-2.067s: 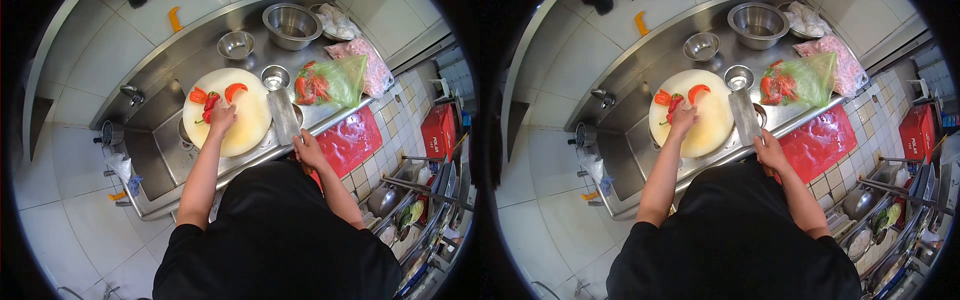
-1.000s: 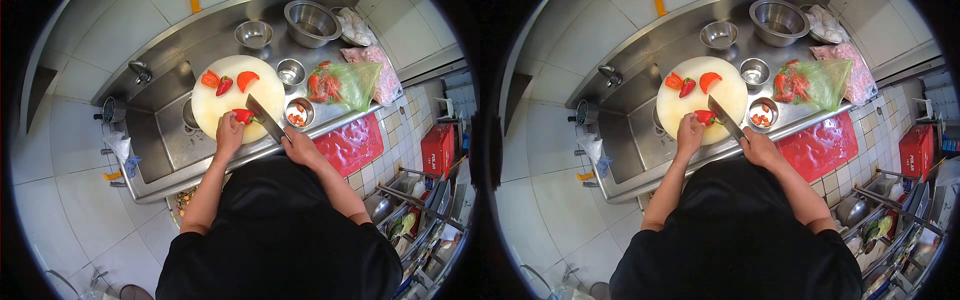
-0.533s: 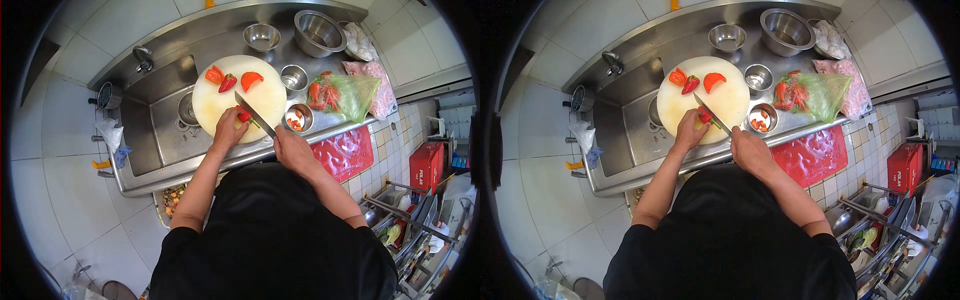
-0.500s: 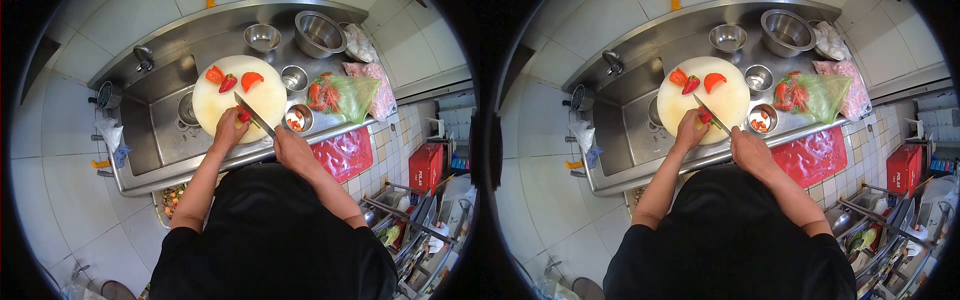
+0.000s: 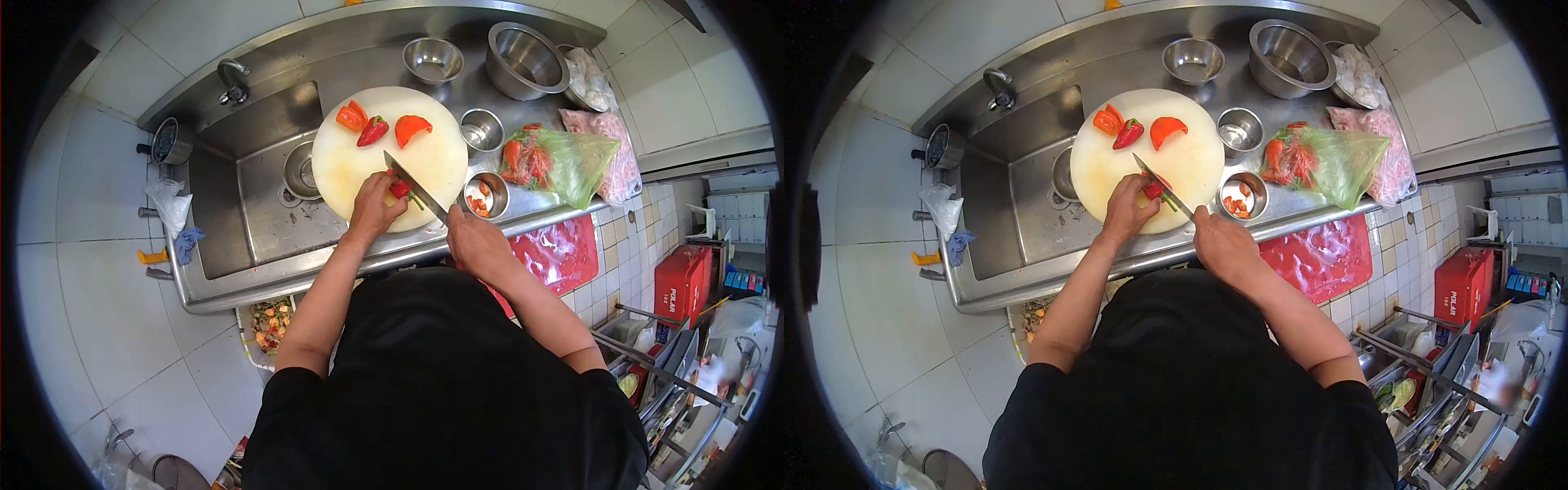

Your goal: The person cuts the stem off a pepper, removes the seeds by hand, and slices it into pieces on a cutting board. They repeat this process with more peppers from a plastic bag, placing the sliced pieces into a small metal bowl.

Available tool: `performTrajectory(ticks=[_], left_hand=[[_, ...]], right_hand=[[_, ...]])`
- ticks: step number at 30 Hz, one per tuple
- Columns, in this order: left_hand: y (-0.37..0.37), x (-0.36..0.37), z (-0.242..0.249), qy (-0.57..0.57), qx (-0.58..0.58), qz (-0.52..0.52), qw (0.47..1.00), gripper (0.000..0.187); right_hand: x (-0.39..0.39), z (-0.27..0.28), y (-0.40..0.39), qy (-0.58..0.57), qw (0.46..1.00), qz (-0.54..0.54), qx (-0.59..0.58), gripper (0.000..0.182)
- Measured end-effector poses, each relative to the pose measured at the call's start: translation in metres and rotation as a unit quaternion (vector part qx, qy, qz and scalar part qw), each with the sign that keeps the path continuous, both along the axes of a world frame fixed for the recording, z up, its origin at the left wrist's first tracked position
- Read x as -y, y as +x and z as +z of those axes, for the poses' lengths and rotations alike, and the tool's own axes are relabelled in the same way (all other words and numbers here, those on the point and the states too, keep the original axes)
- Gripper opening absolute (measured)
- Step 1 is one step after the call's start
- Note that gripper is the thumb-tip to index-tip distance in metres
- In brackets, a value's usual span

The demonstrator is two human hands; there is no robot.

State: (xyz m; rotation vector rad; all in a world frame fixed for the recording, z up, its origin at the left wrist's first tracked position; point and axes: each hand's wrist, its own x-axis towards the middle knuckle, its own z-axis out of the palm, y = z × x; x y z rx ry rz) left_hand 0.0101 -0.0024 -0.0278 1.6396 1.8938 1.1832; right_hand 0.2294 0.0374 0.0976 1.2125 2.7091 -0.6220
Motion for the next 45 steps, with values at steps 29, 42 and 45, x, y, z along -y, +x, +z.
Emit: performTrajectory(ticks=[29, 42, 45], left_hand=[[0.003, 0.011, -0.004, -0.016, 0.004, 0.045, 0.999, 0.043], [-0.03, -0.036, 0.027, -0.129, 0.011, 0.048, 0.99, 0.044], [-0.024, -0.065, 0.029, -0.232, -0.102, -0.045, 0.966, 0.034]], right_hand=[[-0.023, -0.038, -0.015, -0.093, 0.995, -0.002, 0.035, 0.02], [-0.018, -0.019, 0.039, -0.023, 0.963, -0.201, -0.175, 0.022], [-0.027, -0.019, 0.029, -0.032, 0.951, -0.243, -0.188, 0.027]])
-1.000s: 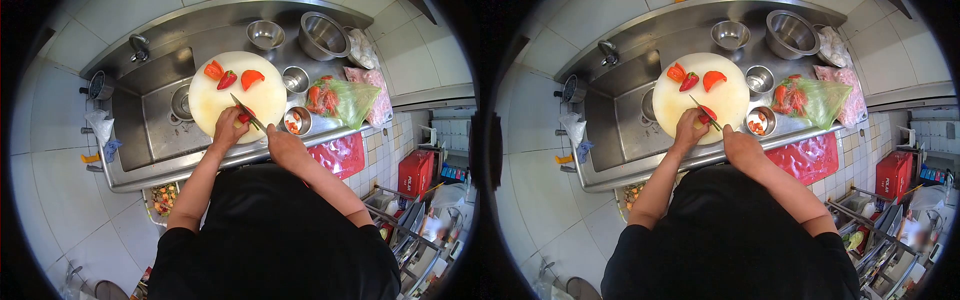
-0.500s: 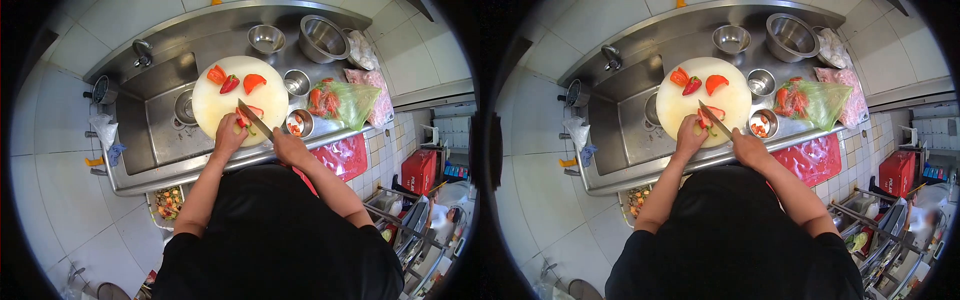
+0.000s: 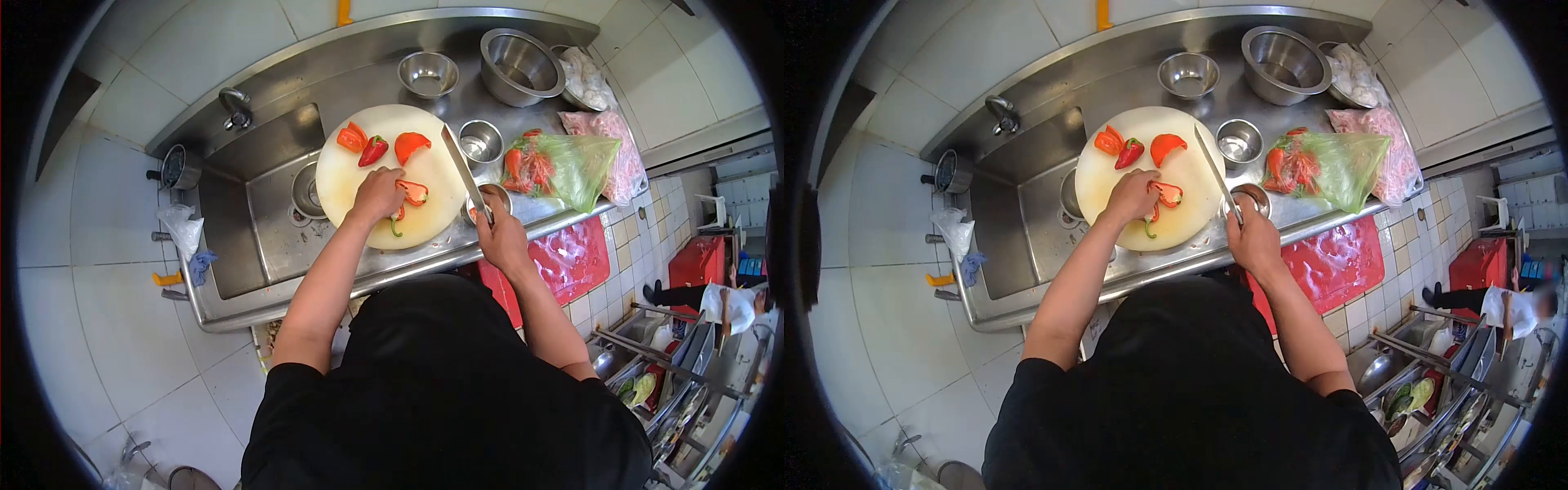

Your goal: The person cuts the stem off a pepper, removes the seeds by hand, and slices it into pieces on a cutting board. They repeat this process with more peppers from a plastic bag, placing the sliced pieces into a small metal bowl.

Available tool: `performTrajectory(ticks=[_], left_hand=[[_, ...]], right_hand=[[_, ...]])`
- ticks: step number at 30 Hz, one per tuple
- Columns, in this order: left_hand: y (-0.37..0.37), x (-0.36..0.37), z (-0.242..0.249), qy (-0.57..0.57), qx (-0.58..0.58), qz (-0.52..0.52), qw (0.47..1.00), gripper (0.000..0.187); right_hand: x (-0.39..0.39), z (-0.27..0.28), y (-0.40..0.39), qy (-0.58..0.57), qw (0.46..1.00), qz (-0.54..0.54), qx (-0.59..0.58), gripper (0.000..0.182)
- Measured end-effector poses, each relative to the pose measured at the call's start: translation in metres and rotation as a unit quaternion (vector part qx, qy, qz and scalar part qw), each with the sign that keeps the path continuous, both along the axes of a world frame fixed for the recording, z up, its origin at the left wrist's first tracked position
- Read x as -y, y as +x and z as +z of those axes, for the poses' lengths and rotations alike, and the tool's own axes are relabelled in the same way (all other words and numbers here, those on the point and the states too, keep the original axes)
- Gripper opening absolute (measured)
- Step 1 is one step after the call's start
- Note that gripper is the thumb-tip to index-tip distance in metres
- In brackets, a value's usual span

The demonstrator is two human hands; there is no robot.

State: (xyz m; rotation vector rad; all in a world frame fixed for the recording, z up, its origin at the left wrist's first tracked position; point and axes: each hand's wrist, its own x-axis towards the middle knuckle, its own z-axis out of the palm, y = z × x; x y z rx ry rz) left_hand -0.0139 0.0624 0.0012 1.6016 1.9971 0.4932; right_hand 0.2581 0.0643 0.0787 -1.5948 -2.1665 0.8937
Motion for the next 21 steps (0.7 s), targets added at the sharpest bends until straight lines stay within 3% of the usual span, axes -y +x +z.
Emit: performTrajectory(ticks=[4, 11, 21], left_hand=[[-0.005, -0.008, -0.004, -0.062, -0.01, -0.045, 0.997, 0.03], [-0.017, 0.002, -0.001, 0.039, 0.091, 0.052, 0.994, 0.022], [-0.036, 0.015, -0.007, 0.047, 0.159, 0.129, 0.978, 0.024]], right_hand=[[-0.008, -0.014, -0.002, 0.053, 0.998, -0.005, -0.022, 0.035], [-0.038, -0.039, -0.013, 0.132, 0.991, 0.025, 0.015, 0.041], [-0.037, -0.041, -0.031, 0.083, 0.996, 0.021, -0.04, 0.041]])
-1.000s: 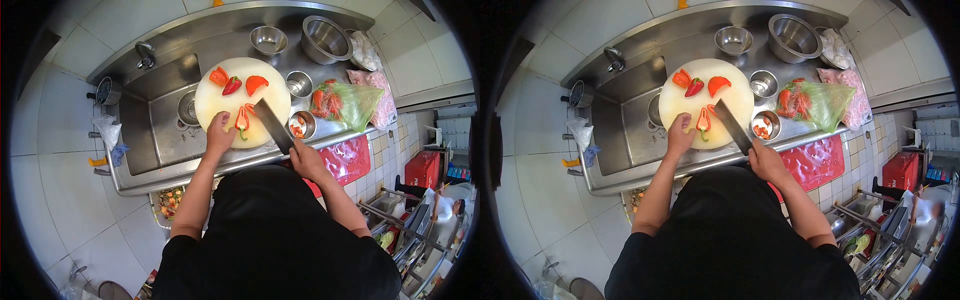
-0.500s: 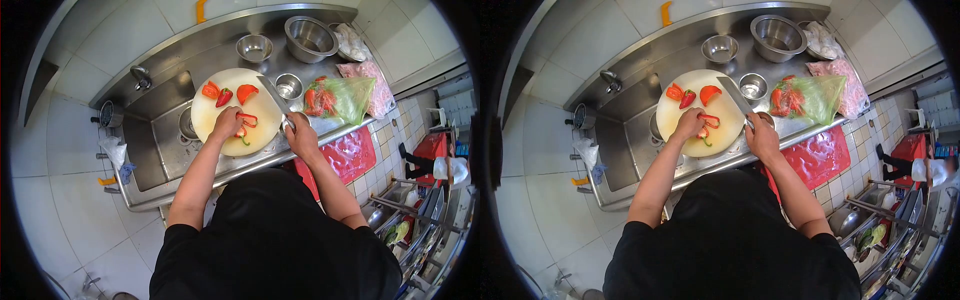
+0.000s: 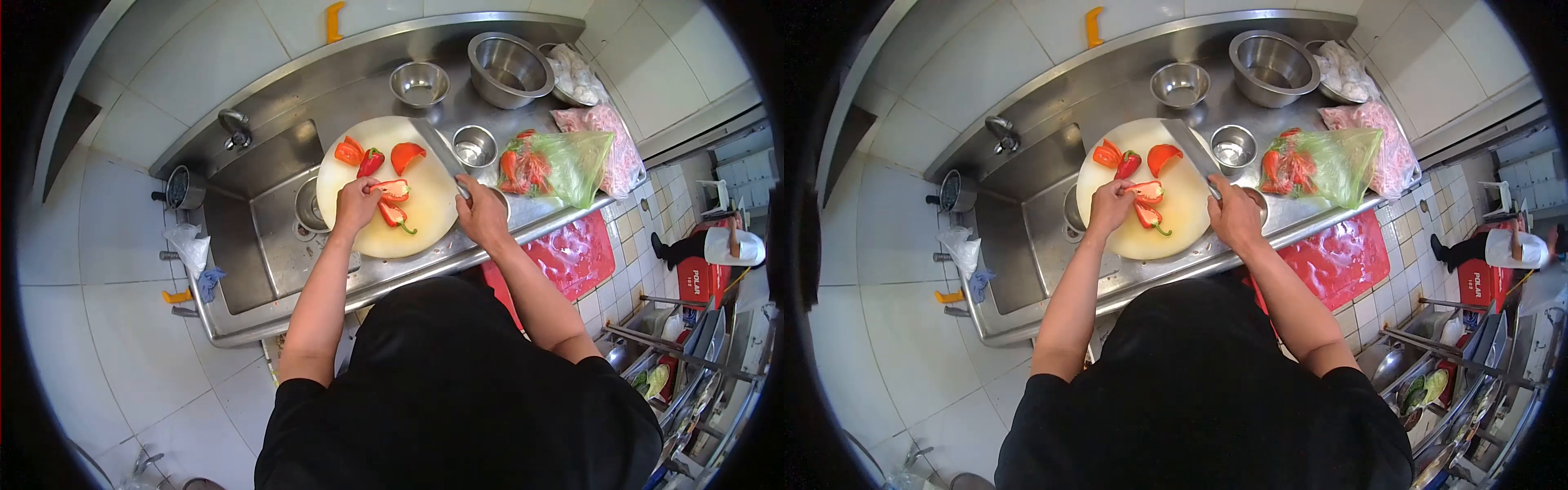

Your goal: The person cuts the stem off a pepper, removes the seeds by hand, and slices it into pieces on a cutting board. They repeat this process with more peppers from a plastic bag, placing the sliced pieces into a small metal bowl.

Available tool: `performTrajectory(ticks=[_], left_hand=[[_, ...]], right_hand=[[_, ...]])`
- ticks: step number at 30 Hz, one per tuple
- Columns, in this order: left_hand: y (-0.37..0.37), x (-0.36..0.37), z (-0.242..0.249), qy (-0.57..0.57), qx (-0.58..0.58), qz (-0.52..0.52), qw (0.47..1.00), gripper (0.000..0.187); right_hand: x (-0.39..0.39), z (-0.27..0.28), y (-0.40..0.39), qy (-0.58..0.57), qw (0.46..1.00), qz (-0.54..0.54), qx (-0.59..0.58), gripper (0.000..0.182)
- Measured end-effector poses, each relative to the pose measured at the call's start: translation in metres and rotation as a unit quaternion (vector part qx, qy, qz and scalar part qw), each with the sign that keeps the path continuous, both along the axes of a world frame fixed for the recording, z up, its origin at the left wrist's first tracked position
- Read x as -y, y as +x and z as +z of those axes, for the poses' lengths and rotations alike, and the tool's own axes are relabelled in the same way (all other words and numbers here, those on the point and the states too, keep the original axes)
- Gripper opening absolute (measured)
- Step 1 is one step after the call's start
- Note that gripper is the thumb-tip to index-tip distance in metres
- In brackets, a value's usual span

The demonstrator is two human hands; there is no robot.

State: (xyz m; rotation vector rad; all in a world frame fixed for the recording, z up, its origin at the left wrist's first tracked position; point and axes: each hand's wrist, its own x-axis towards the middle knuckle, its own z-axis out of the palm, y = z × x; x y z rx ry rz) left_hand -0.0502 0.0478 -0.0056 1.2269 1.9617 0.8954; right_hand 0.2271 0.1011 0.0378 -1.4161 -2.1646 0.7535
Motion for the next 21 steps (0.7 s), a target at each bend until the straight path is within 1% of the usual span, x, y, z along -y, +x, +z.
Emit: performTrajectory(ticks=[2, 4, 5, 6, 7, 8, 9, 10, 12, 14, 16, 17, 18, 19, 20, 21], left_hand=[[-0.003, 0.003, -0.007, 0.077, -0.053, 0.001, 0.996, 0.021], [-0.009, 0.0, -0.032, 0.108, 0.055, 0.016, 0.992, 0.021], [-0.012, 0.0, -0.036, 0.106, 0.043, 0.009, 0.993, 0.018], [-0.011, 0.001, -0.027, 0.1, 0.033, 0.009, 0.994, 0.016], [-0.013, 0.002, -0.033, 0.092, 0.059, 0.015, 0.994, 0.014], [-0.015, 0.004, -0.031, 0.063, 0.09, 0.003, 0.994, 0.017], [-0.009, 0.007, -0.024, 0.051, 0.146, 0.037, 0.987, 0.017], [-0.006, 0.011, -0.018, 0.047, 0.147, 0.042, 0.987, 0.017], [-0.005, 0.018, -0.01, 0.047, 0.159, 0.055, 0.985, 0.017], [-0.002, 0.025, -0.005, 0.055, 0.179, 0.062, 0.98, 0.017], [-0.003, 0.033, 0.0, 0.062, 0.189, 0.055, 0.979, 0.017], [-0.005, 0.036, 0.001, 0.053, 0.145, 0.049, 0.987, 0.017], [-0.003, 0.036, 0.002, 0.045, 0.102, 0.044, 0.993, 0.017], [-0.001, 0.036, 0.003, 0.047, 0.106, 0.039, 0.992, 0.017], [0.001, 0.038, 0.005, 0.044, 0.074, 0.03, 0.996, 0.018], [0.004, 0.038, 0.01, 0.043, 0.04, 0.024, 0.998, 0.019]], right_hand=[[-0.007, -0.016, -0.005, 0.098, 0.995, -0.001, 0.015, 0.044], [-0.017, -0.026, -0.013, 0.091, 0.992, -0.015, 0.088, 0.044], [-0.018, -0.024, -0.018, 0.093, 0.988, -0.014, 0.126, 0.044], [-0.02, -0.022, -0.025, 0.093, 0.982, -0.013, 0.162, 0.045], [-0.024, -0.028, -0.03, 0.088, 0.982, 0.0, 0.169, 0.045], [-0.027, -0.035, -0.034, 0.082, 0.981, 0.016, 0.174, 0.046], [-0.025, -0.039, -0.038, 0.082, 0.979, 0.018, 0.186, 0.046], [-0.02, -0.043, -0.043, 0.08, 0.977, 0.023, 0.197, 0.047], [-0.013, -0.059, -0.051, 0.066, 0.981, 0.022, 0.178, 0.048], [-0.005, -0.051, -0.051, 0.041, 0.982, 0.033, 0.183, 0.047], [0.003, -0.029, -0.048, 0.047, 0.981, 0.049, 0.181, 0.043], [0.005, -0.022, -0.05, 0.02, 0.996, 0.039, 0.075, 0.04], [0.008, -0.013, -0.053, 0.026, 0.999, 0.046, 0.01, 0.037], [0.022, 0.011, -0.059, -0.051, 0.997, 0.04, -0.042, 0.036], [0.028, 0.015, -0.061, -0.049, 0.997, 0.036, -0.038, 0.036], [0.032, 0.017, -0.065, -0.058, 0.994, 0.084, -0.029, 0.037]])
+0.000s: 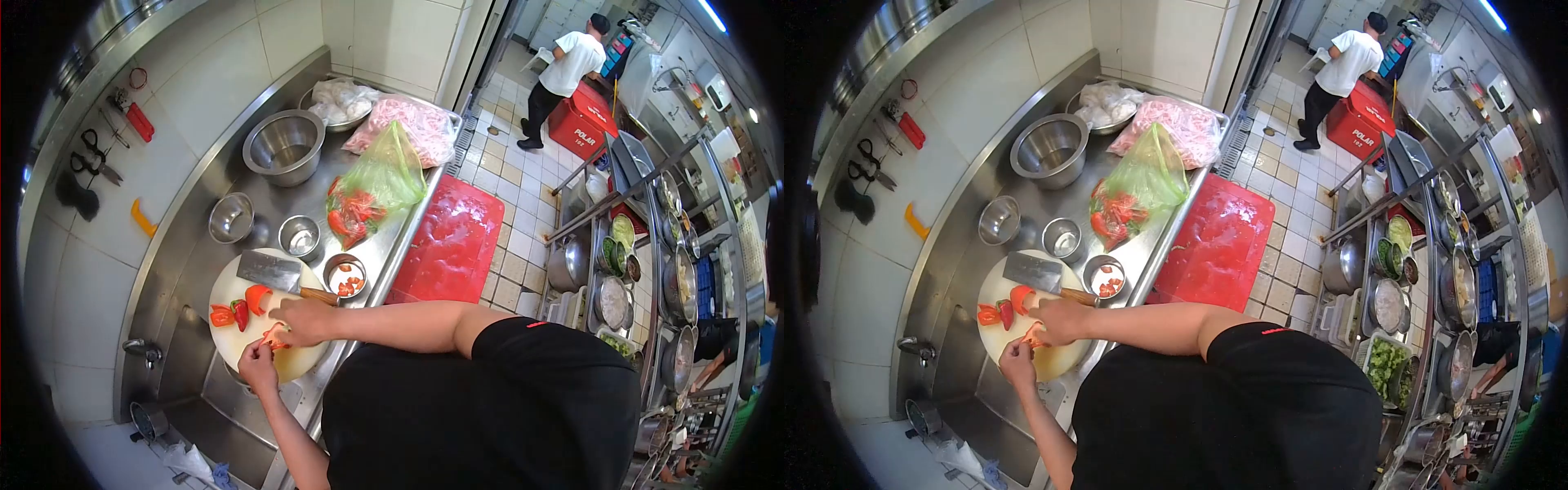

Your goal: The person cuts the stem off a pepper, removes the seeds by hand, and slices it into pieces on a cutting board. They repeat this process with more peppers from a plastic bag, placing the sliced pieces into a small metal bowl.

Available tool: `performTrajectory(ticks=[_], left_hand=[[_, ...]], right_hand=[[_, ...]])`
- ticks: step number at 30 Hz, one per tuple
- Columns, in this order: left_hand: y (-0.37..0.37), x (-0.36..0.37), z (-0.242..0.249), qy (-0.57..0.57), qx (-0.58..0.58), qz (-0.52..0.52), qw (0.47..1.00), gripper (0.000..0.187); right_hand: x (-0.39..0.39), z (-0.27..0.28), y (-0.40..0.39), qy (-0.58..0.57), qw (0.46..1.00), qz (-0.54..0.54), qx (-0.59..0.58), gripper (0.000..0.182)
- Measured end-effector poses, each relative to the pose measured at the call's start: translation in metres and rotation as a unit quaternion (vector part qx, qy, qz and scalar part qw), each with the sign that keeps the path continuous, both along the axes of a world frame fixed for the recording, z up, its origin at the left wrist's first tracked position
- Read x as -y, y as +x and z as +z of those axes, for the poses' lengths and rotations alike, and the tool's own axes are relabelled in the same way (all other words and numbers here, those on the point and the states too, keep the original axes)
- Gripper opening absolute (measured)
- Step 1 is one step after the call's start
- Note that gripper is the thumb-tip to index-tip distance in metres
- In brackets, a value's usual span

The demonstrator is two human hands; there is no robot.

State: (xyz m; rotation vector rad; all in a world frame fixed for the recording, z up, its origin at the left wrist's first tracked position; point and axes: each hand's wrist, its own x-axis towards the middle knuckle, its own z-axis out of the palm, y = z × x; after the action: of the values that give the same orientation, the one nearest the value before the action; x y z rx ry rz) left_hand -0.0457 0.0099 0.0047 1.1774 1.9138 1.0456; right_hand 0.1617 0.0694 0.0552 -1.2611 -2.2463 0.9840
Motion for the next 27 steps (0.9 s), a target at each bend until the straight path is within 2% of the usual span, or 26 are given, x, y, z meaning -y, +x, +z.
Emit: performTrajectory(ticks=[1, 4, 8, 10, 12, 13, 14, 16, 17, 20, 22, 27], left_hand=[[0.004, 0.001, 0.005, 0.001, 0.0, -0.002, 1.0, 0.019], [0.016, 0.005, 0.022, 0.013, 0.006, 0.008, 1.0, 0.02], [0.02, 0.013, 0.032, 0.007, -0.066, -0.019, 0.998, 0.023], [0.023, 0.024, 0.049, 0.006, -0.08, -0.036, 0.996, 0.026], [0.024, 0.032, 0.047, 0.033, -0.088, -0.023, 0.995, 0.026], [0.027, 0.038, 0.06, 0.029, -0.105, -0.026, 0.994, 0.027], [0.027, 0.042, 0.063, 0.097, -0.114, -0.048, 0.988, 0.027], [0.028, 0.049, 0.069, 0.105, -0.17, -0.04, 0.979, 0.027], [0.027, 0.051, 0.076, 0.094, -0.166, -0.033, 0.981, 0.027], [0.02, 0.059, 0.082, 0.1, -0.145, -0.015, 0.984, 0.026], [0.016, 0.065, 0.08, 0.131, -0.149, -0.021, 0.98, 0.025], [0.01, 0.081, 0.079, 0.137, -0.12, -0.006, 0.983, 0.023]], right_hand=[[0.001, 0.0, -0.005, -0.007, 0.999, 0.049, 0.005, 0.039], [-0.001, -0.007, -0.014, 0.001, 0.998, 0.065, -0.017, 0.043], [-0.004, -0.014, -0.021, 0.02, 0.997, 0.07, -0.022, 0.042], [-0.008, -0.012, -0.027, -0.031, 0.994, 0.097, 0.032, 0.047], [-0.009, -0.029, -0.033, -0.003, 0.994, 0.108, -0.025, 0.055], [-0.009, -0.013, -0.033, -0.049, 0.991, 0.12, 0.014, 0.057], [-0.01, -0.023, -0.037, -0.033, 0.987, 0.155, 0.012, 0.053], [0.0, 0.002, -0.04, -0.047, 0.981, 0.191, 0.005, 0.044], [0.008, 0.001, -0.046, -0.07, 0.985, 0.157, -0.015, 0.036], [0.02, 0.001, -0.055, -0.086, 0.985, 0.14, -0.061, 0.032], [0.025, 0.003, -0.058, -0.042, 0.984, 0.148, -0.091, 0.029], [0.037, 0.008, -0.063, -0.065, 0.984, 0.144, -0.088, 0.026]])
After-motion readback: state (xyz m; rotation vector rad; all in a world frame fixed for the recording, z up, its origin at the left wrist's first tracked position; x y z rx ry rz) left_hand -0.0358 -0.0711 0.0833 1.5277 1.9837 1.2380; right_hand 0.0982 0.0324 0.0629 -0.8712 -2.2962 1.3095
